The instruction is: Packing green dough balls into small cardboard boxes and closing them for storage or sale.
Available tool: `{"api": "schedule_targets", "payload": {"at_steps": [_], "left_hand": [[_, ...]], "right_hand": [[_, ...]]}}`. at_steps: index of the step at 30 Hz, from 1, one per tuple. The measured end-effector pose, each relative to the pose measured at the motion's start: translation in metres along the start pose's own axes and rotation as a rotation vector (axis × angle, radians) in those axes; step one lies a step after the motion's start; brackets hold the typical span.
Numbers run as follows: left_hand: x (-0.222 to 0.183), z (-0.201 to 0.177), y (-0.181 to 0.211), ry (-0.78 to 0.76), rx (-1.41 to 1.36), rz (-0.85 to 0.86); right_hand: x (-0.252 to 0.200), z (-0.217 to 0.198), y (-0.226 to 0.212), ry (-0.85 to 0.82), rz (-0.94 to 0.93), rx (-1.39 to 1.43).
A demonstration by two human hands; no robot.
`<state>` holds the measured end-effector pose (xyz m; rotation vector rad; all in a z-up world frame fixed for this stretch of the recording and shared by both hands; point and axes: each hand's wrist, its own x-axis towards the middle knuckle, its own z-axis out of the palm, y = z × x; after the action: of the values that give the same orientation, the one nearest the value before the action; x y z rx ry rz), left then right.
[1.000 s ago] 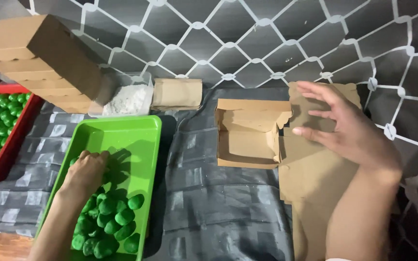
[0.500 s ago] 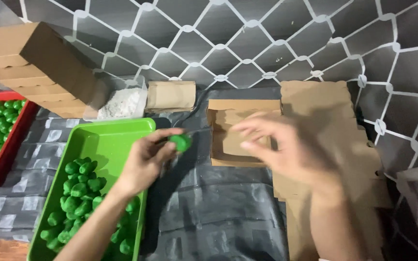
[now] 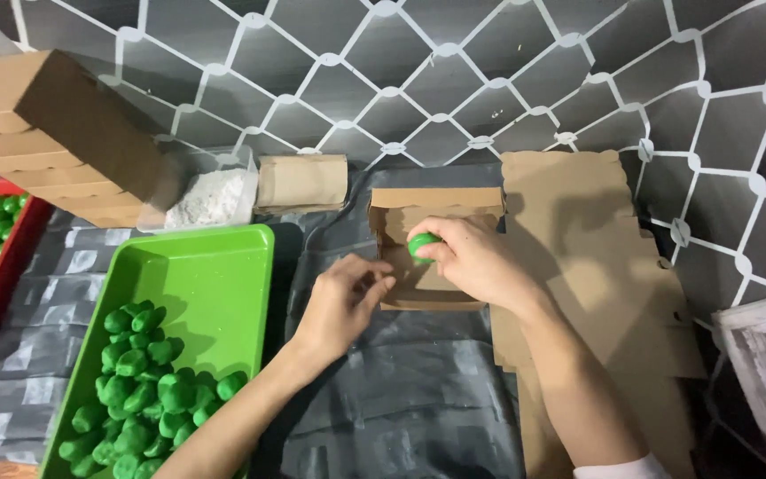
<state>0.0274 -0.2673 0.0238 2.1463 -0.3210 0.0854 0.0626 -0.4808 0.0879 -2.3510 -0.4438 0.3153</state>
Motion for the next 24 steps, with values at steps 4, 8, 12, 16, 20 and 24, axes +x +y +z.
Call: {"api": "schedule_targets", "payload": {"at_steps": [4, 8, 12, 16, 20, 24], "left_hand": [[-0.010, 0.006, -0.017, -0.051, 0.220, 0.209], [-0.012, 0.014, -0.027, -0.031, 0.248, 0.259], [-0.011, 0.006, -0.031, 0.139, 0.180, 0.281], [-0.007, -0.005, -0.008, 0.202, -0.054, 0.213], [-0.006, 0.013, -0.026, 0.203, -0.325, -0.028], [0.000, 0.016, -0.035, 0.137, -0.587, -0.263]], "right_hand": [[0.010, 0.007, 0.007, -0.008, 0.023, 0.014], [0.019, 0.013, 0.001, -0.045, 0.033, -0.063], [0.021, 0.021, 0.003, -0.055, 0.062, -0.012], [0.020, 0.024, 0.002, -0.089, 0.044, 0.183], [0.019, 0.030, 0.003, -0.137, 0.048, 0.334], [0.020, 0.032, -0.001, -0.173, 0.057, 0.288]]}}
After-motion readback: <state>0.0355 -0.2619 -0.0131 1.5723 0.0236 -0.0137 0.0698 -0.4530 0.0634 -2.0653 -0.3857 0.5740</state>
